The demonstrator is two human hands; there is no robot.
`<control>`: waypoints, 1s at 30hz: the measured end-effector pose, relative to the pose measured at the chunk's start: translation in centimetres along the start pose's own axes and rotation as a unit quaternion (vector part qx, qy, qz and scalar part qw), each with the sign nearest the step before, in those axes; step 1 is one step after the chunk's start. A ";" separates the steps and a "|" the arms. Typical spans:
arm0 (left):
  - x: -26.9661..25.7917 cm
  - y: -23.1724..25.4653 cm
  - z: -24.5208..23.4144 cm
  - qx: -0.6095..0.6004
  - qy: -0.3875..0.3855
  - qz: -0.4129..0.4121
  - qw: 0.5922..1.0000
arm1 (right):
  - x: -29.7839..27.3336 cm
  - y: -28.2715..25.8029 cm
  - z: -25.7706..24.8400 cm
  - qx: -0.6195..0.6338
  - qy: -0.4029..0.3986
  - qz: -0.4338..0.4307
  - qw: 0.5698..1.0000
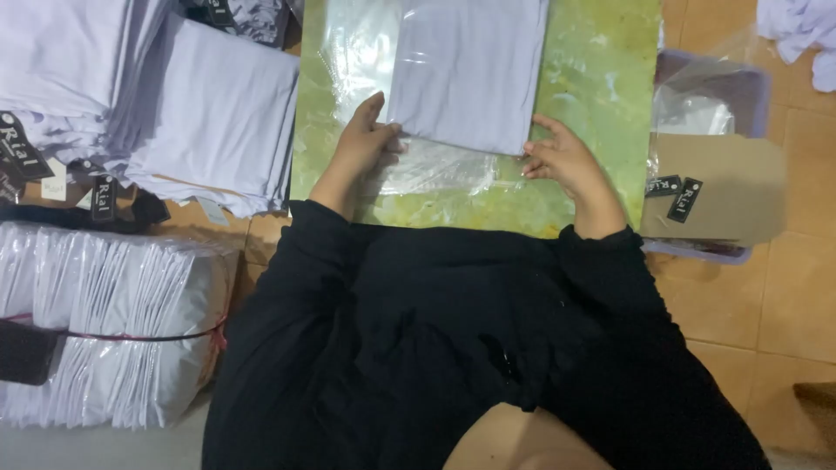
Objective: The person repeatedly folds white shirts and places them into clear plastic bags on a green table. The person seals each bag and sets it aside, then repeats the process with additional shirts from a nearby stack.
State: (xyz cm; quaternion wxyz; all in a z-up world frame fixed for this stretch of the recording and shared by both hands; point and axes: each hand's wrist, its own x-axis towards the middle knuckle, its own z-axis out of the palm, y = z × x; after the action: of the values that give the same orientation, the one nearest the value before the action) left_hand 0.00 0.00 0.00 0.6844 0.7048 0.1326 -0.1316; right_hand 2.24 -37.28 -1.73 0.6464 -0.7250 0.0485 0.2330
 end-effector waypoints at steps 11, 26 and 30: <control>-4.1 7.9 -0.3 0.150 -0.088 -0.119 0.977 | -2.4 -4.7 2.2 -0.204 0.069 0.044 0.976; -2.8 4.9 0.3 0.071 -0.073 -0.108 0.989 | -1.4 -0.9 11.4 -0.522 -0.001 -0.431 0.736; -2.6 4.7 0.2 0.090 -0.065 -0.097 0.989 | -0.9 -0.5 11.6 -0.496 -0.072 -0.400 0.768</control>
State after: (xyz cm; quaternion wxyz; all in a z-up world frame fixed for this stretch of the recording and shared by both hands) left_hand -0.72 -0.40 5.37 0.6092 0.7374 0.1431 -0.2545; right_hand -1.55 -26.30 -1.56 0.2334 -0.8796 -0.4145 -0.0035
